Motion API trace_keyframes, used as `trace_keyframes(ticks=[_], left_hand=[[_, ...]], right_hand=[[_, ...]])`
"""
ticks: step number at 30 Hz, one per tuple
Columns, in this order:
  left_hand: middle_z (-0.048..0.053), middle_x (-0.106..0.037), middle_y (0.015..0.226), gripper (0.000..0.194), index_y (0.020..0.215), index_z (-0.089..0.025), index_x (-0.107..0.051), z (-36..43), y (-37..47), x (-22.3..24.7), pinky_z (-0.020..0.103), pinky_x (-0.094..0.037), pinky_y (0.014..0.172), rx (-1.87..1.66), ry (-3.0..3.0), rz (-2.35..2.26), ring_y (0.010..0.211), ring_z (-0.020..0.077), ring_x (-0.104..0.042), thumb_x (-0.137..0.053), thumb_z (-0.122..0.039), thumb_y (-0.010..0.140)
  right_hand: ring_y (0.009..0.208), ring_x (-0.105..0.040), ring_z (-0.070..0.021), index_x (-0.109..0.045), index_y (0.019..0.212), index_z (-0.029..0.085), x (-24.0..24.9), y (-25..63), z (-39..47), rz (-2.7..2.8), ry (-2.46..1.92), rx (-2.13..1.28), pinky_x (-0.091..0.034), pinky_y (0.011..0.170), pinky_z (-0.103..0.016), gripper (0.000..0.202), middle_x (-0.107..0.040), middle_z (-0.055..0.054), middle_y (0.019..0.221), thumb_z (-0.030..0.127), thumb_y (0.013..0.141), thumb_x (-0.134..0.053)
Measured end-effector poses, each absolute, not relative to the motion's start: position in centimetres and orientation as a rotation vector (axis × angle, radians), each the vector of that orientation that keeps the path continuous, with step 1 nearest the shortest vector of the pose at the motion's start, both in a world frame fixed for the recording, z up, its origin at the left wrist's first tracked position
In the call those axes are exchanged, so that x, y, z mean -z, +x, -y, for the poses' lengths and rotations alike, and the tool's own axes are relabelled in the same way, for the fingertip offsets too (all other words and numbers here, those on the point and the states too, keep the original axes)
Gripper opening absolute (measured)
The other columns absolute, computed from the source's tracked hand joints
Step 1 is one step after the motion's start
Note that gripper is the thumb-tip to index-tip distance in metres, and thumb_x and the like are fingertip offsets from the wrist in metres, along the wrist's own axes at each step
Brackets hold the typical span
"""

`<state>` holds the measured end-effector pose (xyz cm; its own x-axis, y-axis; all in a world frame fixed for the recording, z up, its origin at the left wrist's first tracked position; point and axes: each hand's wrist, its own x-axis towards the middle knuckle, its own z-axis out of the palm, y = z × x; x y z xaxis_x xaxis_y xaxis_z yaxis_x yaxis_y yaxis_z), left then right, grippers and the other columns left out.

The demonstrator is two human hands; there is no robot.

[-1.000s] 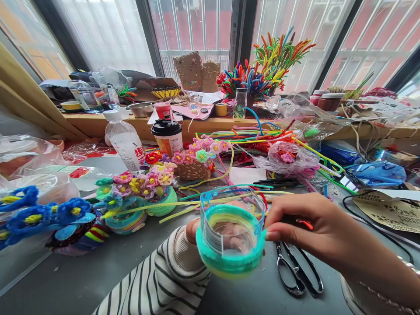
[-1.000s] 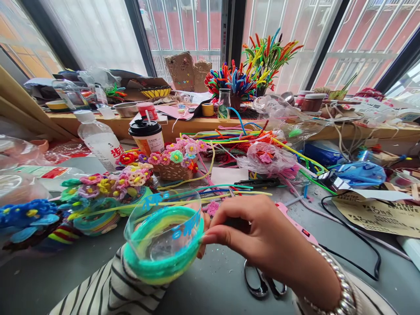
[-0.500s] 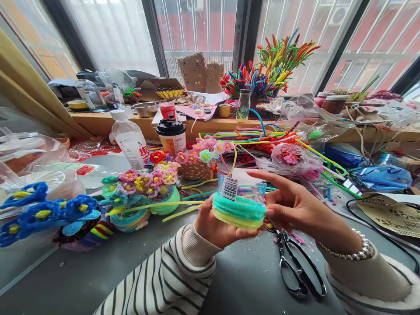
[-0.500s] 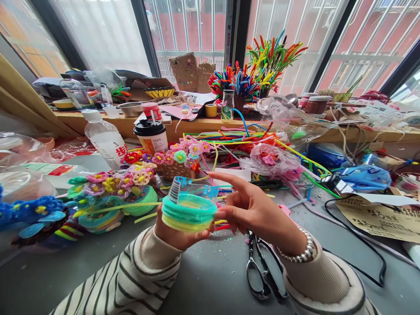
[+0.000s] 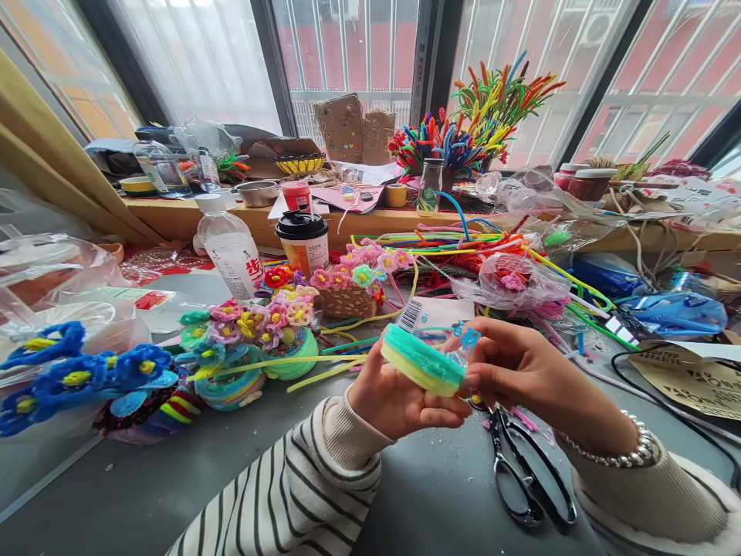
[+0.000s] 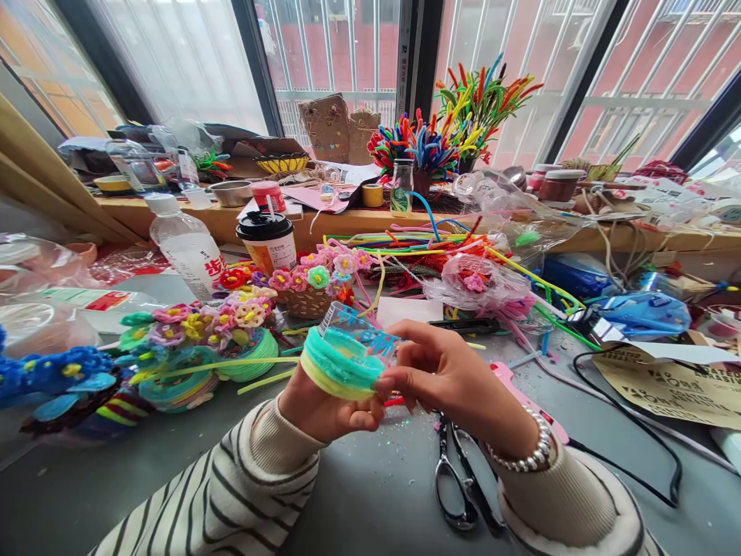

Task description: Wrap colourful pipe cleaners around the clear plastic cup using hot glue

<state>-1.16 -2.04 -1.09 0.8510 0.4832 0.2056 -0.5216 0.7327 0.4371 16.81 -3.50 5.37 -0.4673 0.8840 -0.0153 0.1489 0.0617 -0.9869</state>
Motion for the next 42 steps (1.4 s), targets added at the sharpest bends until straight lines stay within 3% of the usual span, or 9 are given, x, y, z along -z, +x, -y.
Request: trace_keyframes(ticks=[5,10,13,18,22,42], left_hand=[[0.014,-0.064,0.106,0.063,0.117,-0.008,-0.052,1.8,-0.9,1.3,0.033,-0.041,0.085,-0.659,0.476,-0.070,0.093,0.0220,-0.062,-0.043,-0.057,0.079],[0.010,-0.064,0.104,0.049,0.122,-0.011,-0.047,1.6,-0.2,0.2,0.026,-0.045,0.080,-0.974,0.453,-0.394,0.090,0.0161,-0.062,-0.035,-0.045,0.088],[0.011,-0.064,0.104,0.050,0.118,-0.010,-0.048,1.6,-0.2,-0.2,0.027,-0.047,0.075,-1.028,0.450,-0.506,0.087,0.0174,-0.063,-0.035,-0.047,0.087],[0.013,-0.061,0.110,0.048,0.121,-0.012,-0.047,1.9,-0.6,0.0,0.037,-0.041,0.092,-1.048,0.553,-0.427,0.100,0.0235,-0.059,-0.055,-0.030,0.077],[0.013,-0.061,0.112,0.054,0.122,-0.013,-0.048,2.0,-0.6,0.4,0.044,-0.033,0.100,-1.039,0.606,-0.433,0.111,0.0290,-0.053,-0.060,-0.030,0.072],[0.010,-0.063,0.112,0.050,0.125,-0.019,-0.046,1.9,-0.9,0.8,0.041,-0.036,0.099,-1.020,0.668,-0.408,0.109,0.0259,-0.055,-0.057,-0.028,0.077]], right_hand=[[0.043,-0.040,-0.0036,-0.052,0.071,0.016,-5.6,16.5,3.7,1.789,-1.099,-1.315,-0.030,0.038,-0.015,0.026,-0.047,0.006,0.051,0.039,0.071,-0.065],[0.048,-0.046,-0.0063,-0.051,0.071,0.017,-5.1,16.3,3.3,1.834,-1.204,-1.120,-0.038,0.045,-0.018,0.025,-0.052,0.004,0.055,0.040,0.072,-0.063],[0.047,-0.048,-0.0075,-0.052,0.075,0.018,-4.7,16.2,3.1,1.822,-1.241,-1.080,-0.037,0.045,-0.019,0.025,-0.053,0.004,0.055,0.041,0.074,-0.060],[0.047,-0.051,-0.0095,-0.052,0.077,0.018,-4.7,16.0,2.9,1.799,-1.272,-1.079,-0.038,0.045,-0.020,0.028,-0.054,0.003,0.056,0.046,0.073,-0.059],[0.046,-0.050,-0.0091,-0.051,0.075,0.018,-4.6,16.0,2.9,1.839,-1.275,-1.067,-0.037,0.044,-0.021,0.026,-0.053,0.003,0.054,0.044,0.075,-0.058],[0.048,-0.045,-0.0082,-0.052,0.075,0.018,-4.0,16.0,2.8,1.937,-1.281,-0.945,-0.032,0.045,-0.019,0.025,-0.052,0.004,0.054,0.042,0.076,-0.057]])
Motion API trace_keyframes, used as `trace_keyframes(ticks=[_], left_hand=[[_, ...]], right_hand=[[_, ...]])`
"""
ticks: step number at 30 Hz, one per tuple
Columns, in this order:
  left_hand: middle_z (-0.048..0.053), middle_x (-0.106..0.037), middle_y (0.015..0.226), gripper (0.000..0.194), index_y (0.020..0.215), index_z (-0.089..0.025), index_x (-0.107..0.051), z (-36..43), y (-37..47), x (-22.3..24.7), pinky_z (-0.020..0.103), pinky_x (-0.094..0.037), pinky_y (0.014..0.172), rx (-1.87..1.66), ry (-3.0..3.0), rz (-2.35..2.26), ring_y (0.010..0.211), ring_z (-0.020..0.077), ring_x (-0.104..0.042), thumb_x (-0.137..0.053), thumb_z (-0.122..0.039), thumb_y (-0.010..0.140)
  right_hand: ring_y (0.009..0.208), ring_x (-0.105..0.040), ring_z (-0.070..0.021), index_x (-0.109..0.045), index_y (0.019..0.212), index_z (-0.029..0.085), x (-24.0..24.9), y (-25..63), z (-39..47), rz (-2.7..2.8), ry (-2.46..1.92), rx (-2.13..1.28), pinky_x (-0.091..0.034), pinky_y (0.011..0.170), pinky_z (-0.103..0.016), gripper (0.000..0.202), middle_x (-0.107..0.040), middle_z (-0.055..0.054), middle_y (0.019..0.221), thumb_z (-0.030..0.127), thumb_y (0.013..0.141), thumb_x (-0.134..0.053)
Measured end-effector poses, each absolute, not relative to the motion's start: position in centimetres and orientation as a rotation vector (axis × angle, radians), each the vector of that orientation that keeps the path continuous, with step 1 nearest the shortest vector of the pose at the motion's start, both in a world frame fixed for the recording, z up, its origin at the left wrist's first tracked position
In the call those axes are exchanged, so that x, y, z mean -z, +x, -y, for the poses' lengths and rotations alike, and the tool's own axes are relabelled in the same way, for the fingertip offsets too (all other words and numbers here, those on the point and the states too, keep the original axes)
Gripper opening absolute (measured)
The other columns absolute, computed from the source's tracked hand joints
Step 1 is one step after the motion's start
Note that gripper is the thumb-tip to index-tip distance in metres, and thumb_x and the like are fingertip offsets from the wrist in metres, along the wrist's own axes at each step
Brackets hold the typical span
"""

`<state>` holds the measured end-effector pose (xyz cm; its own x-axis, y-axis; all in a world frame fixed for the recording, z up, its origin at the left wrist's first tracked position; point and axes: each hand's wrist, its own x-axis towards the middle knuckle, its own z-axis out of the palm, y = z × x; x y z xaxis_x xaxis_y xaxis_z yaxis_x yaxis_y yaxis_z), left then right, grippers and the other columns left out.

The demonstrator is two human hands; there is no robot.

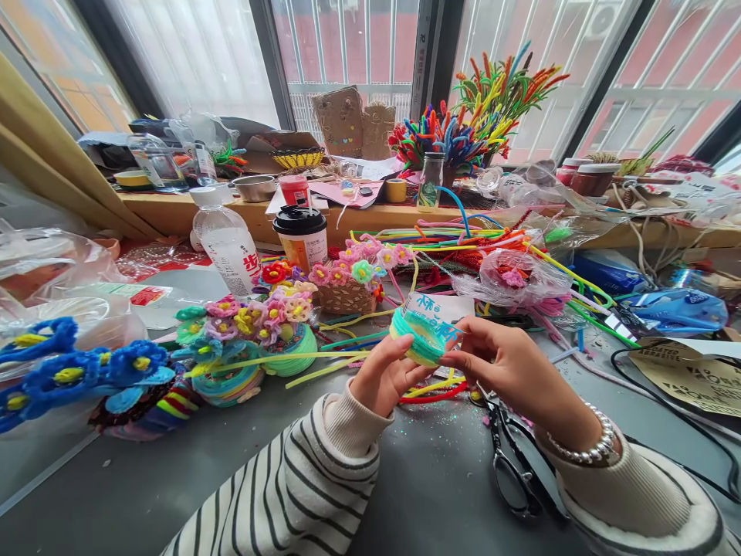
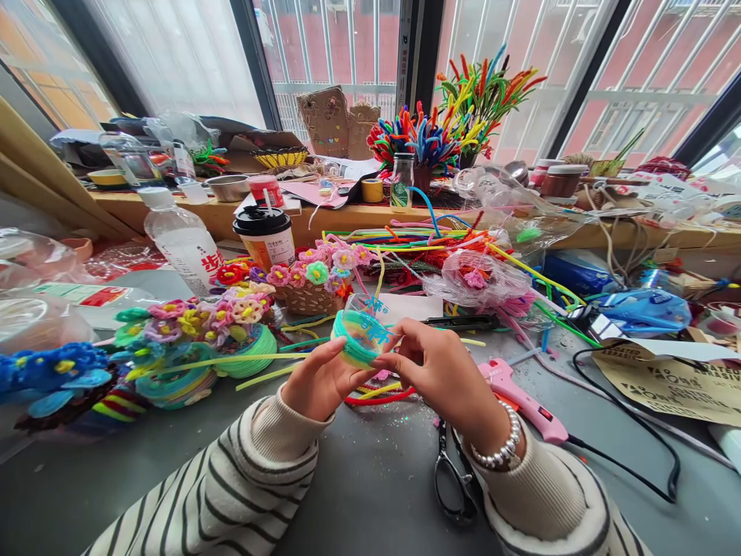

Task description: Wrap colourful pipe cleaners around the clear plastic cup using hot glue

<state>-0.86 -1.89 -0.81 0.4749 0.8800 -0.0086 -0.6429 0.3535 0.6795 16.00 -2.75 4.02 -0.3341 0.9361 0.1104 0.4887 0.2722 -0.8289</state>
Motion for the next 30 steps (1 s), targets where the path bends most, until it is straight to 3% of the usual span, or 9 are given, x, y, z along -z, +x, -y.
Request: trace_keyframes(ticks=[14,23,27,30], left_hand=[[0.009,-0.064,0.109,0.046,0.118,-0.018,-0.050,2.0,-0.6,0.3,0.034,-0.045,0.089,-1.032,0.633,-0.495,0.101,0.0233,-0.060,-0.058,-0.028,0.074],[0.010,-0.066,0.097,0.033,0.108,-0.012,-0.053,1.7,-0.5,-0.4,0.029,-0.052,0.078,-1.142,0.393,-0.502,0.087,0.0190,-0.064,-0.053,-0.021,0.076],[0.009,-0.065,0.086,0.023,0.095,-0.009,-0.054,1.3,-0.5,-0.6,0.029,-0.054,0.077,-1.200,0.260,-0.571,0.082,0.0194,-0.065,-0.051,-0.023,0.077],[0.009,-0.063,0.082,0.019,0.086,-0.009,-0.054,1.2,-0.5,-0.6,0.029,-0.055,0.075,-1.252,0.166,-0.558,0.082,0.0213,-0.065,-0.050,-0.026,0.078]], right_hand=[[0.046,-0.043,-0.0078,-0.053,0.074,0.019,-3.7,16.1,2.6,1.967,-1.277,-0.886,-0.032,0.044,-0.019,0.024,-0.049,0.006,0.051,0.042,0.076,-0.057],[0.050,-0.050,-0.0096,-0.050,0.108,0.021,-5.1,16.6,3.6,1.902,-1.367,-0.662,-0.040,0.048,-0.020,0.040,-0.058,0.004,0.061,0.040,0.073,-0.060],[0.059,-0.056,-0.0116,-0.055,0.102,0.022,-6.0,17.8,3.8,1.829,-1.374,-0.527,-0.044,0.051,-0.021,0.033,-0.061,0.001,0.069,0.041,0.075,-0.056],[0.069,-0.059,-0.0136,-0.060,0.088,0.023,-6.1,19.0,4.4,1.839,-1.402,-0.393,-0.047,0.058,-0.023,0.018,-0.063,-0.001,0.077,0.033,0.078,-0.048]])
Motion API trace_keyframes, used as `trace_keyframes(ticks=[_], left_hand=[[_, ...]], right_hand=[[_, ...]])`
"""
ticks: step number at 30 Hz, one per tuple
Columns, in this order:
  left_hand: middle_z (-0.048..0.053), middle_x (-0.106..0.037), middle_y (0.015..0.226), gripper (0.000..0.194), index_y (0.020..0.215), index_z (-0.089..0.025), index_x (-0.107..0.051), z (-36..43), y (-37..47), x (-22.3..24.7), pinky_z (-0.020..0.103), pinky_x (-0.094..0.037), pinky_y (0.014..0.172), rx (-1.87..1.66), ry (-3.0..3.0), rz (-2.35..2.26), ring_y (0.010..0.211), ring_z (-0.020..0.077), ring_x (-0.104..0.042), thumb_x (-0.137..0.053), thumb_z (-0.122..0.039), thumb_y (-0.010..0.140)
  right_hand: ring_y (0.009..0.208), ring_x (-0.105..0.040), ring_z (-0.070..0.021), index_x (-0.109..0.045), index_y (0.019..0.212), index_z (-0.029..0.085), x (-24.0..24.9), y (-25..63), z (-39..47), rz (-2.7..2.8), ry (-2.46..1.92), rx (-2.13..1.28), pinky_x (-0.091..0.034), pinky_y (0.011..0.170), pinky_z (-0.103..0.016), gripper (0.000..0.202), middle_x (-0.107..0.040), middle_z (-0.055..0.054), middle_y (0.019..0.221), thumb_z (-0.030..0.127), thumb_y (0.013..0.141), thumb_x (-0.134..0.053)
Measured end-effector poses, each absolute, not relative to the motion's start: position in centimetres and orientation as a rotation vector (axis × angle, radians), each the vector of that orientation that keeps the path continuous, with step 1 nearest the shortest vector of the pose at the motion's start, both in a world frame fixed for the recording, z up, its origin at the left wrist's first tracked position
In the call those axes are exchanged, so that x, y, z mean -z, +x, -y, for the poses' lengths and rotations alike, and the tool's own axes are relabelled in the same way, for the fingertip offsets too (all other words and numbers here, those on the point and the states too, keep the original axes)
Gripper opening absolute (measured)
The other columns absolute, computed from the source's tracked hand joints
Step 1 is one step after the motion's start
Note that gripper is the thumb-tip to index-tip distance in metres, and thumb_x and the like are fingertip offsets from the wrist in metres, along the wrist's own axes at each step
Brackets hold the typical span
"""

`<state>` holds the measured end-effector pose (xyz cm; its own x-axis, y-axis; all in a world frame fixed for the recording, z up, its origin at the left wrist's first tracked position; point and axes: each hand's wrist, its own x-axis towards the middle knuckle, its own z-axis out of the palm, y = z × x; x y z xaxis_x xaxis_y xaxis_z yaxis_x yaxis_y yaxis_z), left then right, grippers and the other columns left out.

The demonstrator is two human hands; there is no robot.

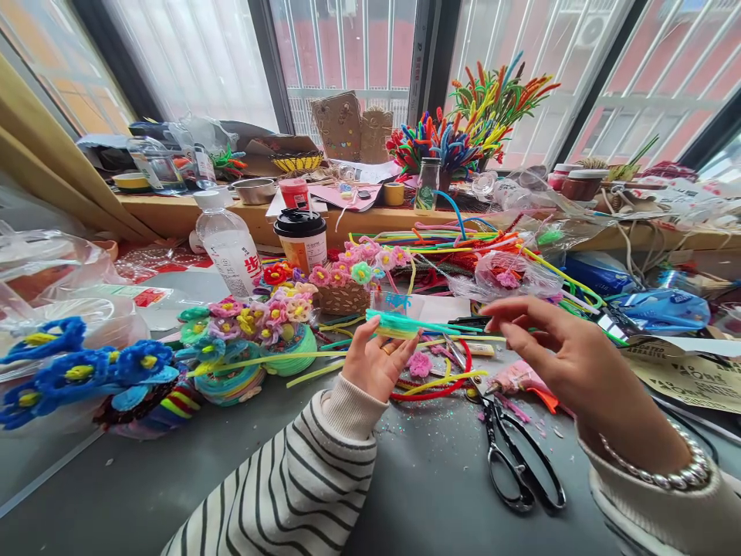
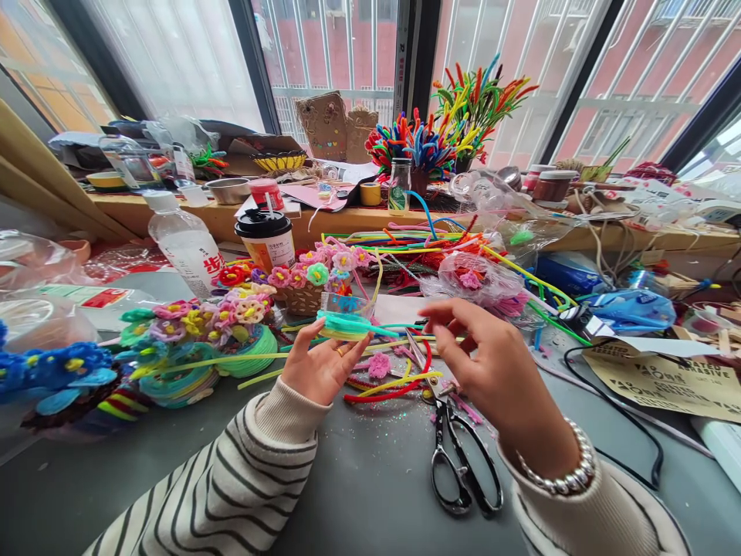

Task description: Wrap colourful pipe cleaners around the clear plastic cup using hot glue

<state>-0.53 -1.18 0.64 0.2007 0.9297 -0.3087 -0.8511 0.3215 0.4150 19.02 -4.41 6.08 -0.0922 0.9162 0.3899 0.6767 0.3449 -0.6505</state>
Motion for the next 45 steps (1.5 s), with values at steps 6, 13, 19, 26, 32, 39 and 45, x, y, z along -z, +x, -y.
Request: trace_keyframes(ticks=[6,13,19,26,32,39,45], left_hand=[[0.013,-0.062,0.087,0.026,0.087,-0.008,-0.055,1.2,-0.6,-0.7,0.029,-0.057,0.072,-1.257,0.107,-0.510,0.088,0.0254,-0.064,-0.048,-0.031,0.079],[0.010,-0.061,0.084,0.018,0.081,-0.011,-0.056,1.0,-0.3,-0.8,0.030,-0.057,0.073,-1.293,0.116,-0.575,0.089,0.0246,-0.063,-0.050,-0.028,0.078],[0.007,-0.058,0.075,0.011,0.075,-0.013,-0.055,1.0,-0.2,-0.8,0.030,-0.056,0.073,-1.353,0.129,-0.638,0.083,0.0210,-0.063,-0.052,-0.024,0.077],[0.006,-0.056,0.073,0.013,0.070,-0.013,-0.054,1.0,-0.3,-0.8,0.030,-0.056,0.073,-1.354,0.091,-0.662,0.079,0.0179,-0.062,-0.051,-0.023,0.078],[0.007,-0.057,0.072,0.015,0.071,-0.013,-0.053,1.0,-0.3,-0.8,0.028,-0.056,0.070,-1.361,0.084,-0.696,0.076,0.0181,-0.063,-0.048,-0.024,0.080],[0.006,-0.058,0.070,0.015,0.071,-0.011,-0.054,0.9,-0.4,-0.6,0.027,-0.056,0.070,-1.376,0.059,-0.721,0.072,0.0168,-0.063,-0.051,-0.024,0.080],[0.007,-0.060,0.074,0.018,0.071,-0.011,-0.056,0.7,-0.3,-0.2,0.026,-0.056,0.071,-1.337,0.054,-0.722,0.073,0.0166,-0.064,-0.052,-0.027,0.079]], right_hand=[[0.070,-0.059,-0.0167,-0.058,0.071,0.023,-2.7,22.9,6.2,1.801,-1.717,-0.184,-0.046,0.063,-0.029,0.017,-0.063,-0.002,0.078,0.028,0.073,-0.041],[0.088,-0.058,-0.0285,-0.061,0.087,0.017,2.9,28.0,6.6,1.826,-2.034,-0.082,-0.044,0.079,-0.041,0.048,-0.064,-0.012,0.091,0.059,0.064,-0.054],[0.079,-0.060,-0.0273,-0.060,0.077,0.018,4.5,27.7,5.4,1.946,-2.236,-0.044,-0.043,0.066,-0.036,0.041,-0.064,-0.012,0.084,0.057,0.068,-0.051],[0.067,-0.060,-0.0237,-0.057,0.070,0.018,3.3,27.6,3.9,1.917,-2.269,-0.292,-0.041,0.059,-0.032,0.027,-0.065,-0.009,0.073,0.045,0.068,-0.050],[0.067,-0.061,-0.0251,-0.055,0.083,0.016,2.5,28.0,4.5,1.525,-2.257,-0.238,-0.045,0.060,-0.035,0.041,-0.065,-0.011,0.080,0.051,0.061,-0.055],[0.068,-0.059,-0.0208,-0.048,0.095,0.017,0.4,22.8,5.8,1.226,-1.784,-0.079,-0.047,0.056,-0.032,0.059,-0.061,-0.009,0.085,0.060,0.058,-0.062],[0.056,-0.056,-0.0160,-0.044,0.084,0.020,-0.8,17.4,4.3,1.342,-1.567,0.213,-0.046,0.050,-0.029,0.044,-0.058,-0.003,0.073,0.052,0.062,-0.065]])
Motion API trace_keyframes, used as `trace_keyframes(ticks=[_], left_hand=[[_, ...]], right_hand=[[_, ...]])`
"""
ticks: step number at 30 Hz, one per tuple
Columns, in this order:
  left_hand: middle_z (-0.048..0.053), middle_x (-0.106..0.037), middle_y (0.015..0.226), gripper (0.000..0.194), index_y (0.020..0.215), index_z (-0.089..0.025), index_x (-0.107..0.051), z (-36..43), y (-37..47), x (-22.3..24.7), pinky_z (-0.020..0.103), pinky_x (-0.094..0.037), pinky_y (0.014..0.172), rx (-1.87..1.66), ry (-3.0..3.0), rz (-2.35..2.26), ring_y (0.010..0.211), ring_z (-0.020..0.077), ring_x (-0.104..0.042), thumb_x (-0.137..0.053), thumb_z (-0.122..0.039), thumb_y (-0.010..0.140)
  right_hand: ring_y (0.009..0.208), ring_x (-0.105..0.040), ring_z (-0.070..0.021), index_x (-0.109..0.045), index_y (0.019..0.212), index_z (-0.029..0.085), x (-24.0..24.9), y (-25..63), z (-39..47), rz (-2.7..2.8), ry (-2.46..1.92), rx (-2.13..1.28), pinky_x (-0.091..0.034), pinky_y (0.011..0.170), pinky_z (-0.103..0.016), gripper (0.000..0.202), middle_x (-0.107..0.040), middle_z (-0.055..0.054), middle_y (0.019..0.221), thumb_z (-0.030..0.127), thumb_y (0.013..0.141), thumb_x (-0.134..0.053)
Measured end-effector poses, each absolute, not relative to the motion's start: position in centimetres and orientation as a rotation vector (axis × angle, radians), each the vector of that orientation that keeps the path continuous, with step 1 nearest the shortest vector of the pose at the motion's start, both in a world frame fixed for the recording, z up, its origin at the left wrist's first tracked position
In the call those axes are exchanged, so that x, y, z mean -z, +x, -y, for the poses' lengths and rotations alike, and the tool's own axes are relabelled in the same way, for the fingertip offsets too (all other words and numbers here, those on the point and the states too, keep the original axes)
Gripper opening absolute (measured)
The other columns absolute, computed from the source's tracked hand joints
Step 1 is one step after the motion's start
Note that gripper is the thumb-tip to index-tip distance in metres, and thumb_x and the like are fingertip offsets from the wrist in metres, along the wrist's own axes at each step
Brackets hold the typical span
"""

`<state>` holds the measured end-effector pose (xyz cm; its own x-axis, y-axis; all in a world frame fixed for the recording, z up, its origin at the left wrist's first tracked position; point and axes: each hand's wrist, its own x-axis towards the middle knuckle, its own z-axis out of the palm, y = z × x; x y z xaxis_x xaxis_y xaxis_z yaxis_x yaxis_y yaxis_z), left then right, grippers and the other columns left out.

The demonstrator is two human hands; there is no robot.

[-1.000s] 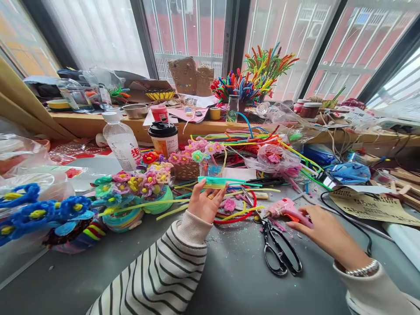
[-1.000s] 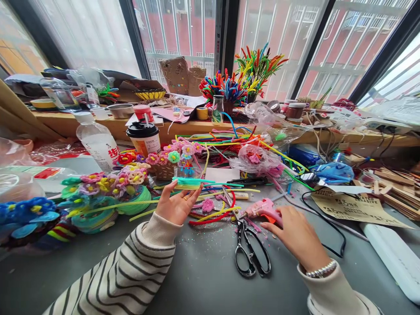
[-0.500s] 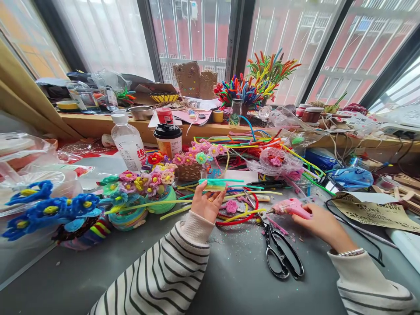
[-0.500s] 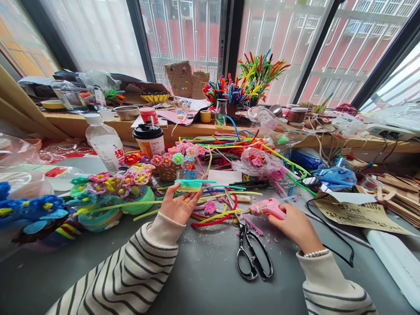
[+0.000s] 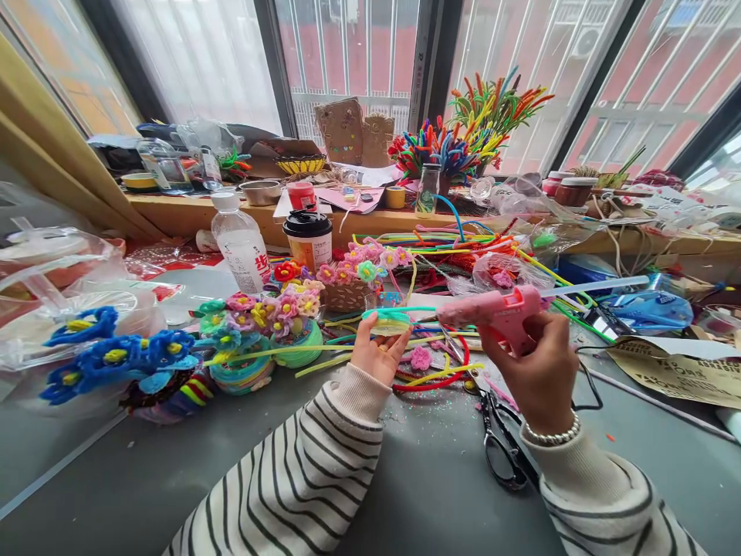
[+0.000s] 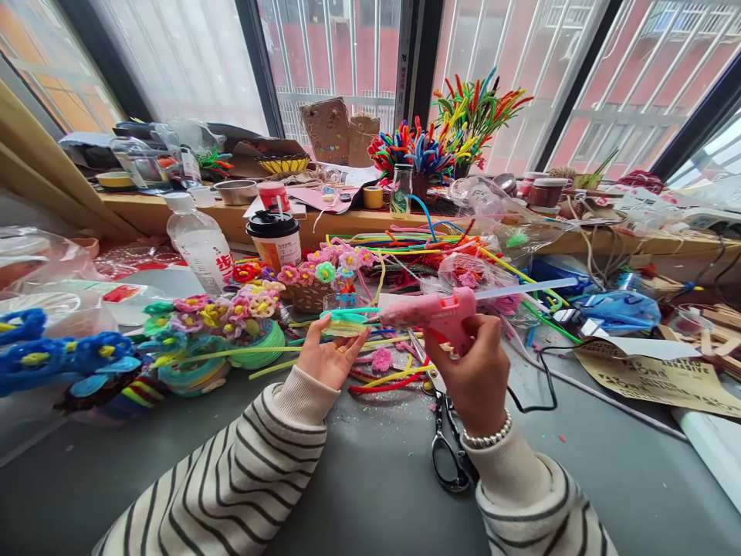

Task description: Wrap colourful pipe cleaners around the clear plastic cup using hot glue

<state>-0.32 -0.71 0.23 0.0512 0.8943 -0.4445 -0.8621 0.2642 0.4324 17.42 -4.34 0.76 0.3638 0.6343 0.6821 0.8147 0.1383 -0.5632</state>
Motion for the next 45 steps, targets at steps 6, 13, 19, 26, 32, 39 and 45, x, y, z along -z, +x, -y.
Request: trace_keyframes(ticks=[6,13,19,26,32,39,45], left_hand=[[0.010,-0.061,0.074,0.019,0.074,-0.011,-0.058,0.9,-0.2,0.0,0.025,-0.055,0.069,-1.276,0.021,-0.691,0.083,0.0207,-0.064,-0.055,-0.030,0.076],[0.013,-0.062,0.080,0.024,0.078,-0.009,-0.058,1.2,0.1,-0.1,0.023,-0.056,0.065,-1.213,0.011,-0.664,0.090,0.0239,-0.063,-0.052,-0.032,0.078],[0.014,-0.062,0.081,0.025,0.082,-0.008,-0.057,1.4,0.3,-0.3,0.022,-0.056,0.063,-1.197,-0.009,-0.665,0.091,0.0237,-0.063,-0.053,-0.032,0.077],[0.011,-0.061,0.079,0.022,0.081,-0.010,-0.058,1.5,0.3,-0.2,0.023,-0.056,0.066,-1.203,0.046,-0.669,0.091,0.0239,-0.063,-0.053,-0.031,0.077],[0.011,-0.061,0.079,0.024,0.081,-0.010,-0.058,1.4,0.3,-0.1,0.023,-0.056,0.067,-1.191,0.055,-0.671,0.090,0.0246,-0.064,-0.052,-0.032,0.078],[0.011,-0.061,0.076,0.023,0.081,-0.010,-0.058,1.5,0.3,-0.1,0.024,-0.056,0.067,-1.194,0.067,-0.660,0.084,0.0242,-0.066,-0.052,-0.031,0.078],[0.011,-0.062,0.076,0.025,0.082,-0.008,-0.057,1.5,0.3,-0.1,0.023,-0.056,0.067,-1.185,0.072,-0.670,0.080,0.0222,-0.066,-0.050,-0.032,0.079]], right_hand=[[0.062,-0.059,-0.0183,-0.042,0.085,0.022,-0.6,16.1,3.2,1.472,-1.513,0.453,-0.047,0.054,-0.031,0.035,-0.059,-0.004,0.074,0.046,0.070,-0.061],[0.067,-0.060,-0.0199,-0.041,0.091,0.020,-0.4,15.9,3.0,1.608,-1.391,0.649,-0.046,0.059,-0.031,0.027,-0.059,-0.005,0.075,0.038,0.077,-0.056],[0.072,-0.061,-0.0212,-0.041,0.090,0.021,0.0,15.8,2.9,1.614,-1.431,0.627,-0.047,0.062,-0.033,0.027,-0.060,-0.008,0.080,0.039,0.077,-0.055],[0.069,-0.061,-0.0206,-0.043,0.091,0.021,-0.1,15.7,2.8,1.562,-1.484,0.589,-0.047,0.060,-0.033,0.029,-0.060,-0.007,0.078,0.043,0.075,-0.056],[0.066,-0.061,-0.0197,-0.042,0.091,0.021,0.1,15.9,2.7,1.576,-1.436,0.644,-0.047,0.057,-0.032,0.027,-0.060,-0.006,0.077,0.039,0.076,-0.057],[0.066,-0.062,-0.0207,-0.042,0.090,0.021,0.1,16.0,2.8,1.580,-1.465,0.597,-0.046,0.057,-0.032,0.025,-0.062,-0.007,0.077,0.038,0.077,-0.055],[0.060,-0.061,-0.0171,-0.041,0.088,0.020,0.1,16.0,2.5,1.595,-1.358,0.757,-0.043,0.051,-0.027,0.022,-0.061,-0.003,0.071,0.033,0.077,-0.056]])
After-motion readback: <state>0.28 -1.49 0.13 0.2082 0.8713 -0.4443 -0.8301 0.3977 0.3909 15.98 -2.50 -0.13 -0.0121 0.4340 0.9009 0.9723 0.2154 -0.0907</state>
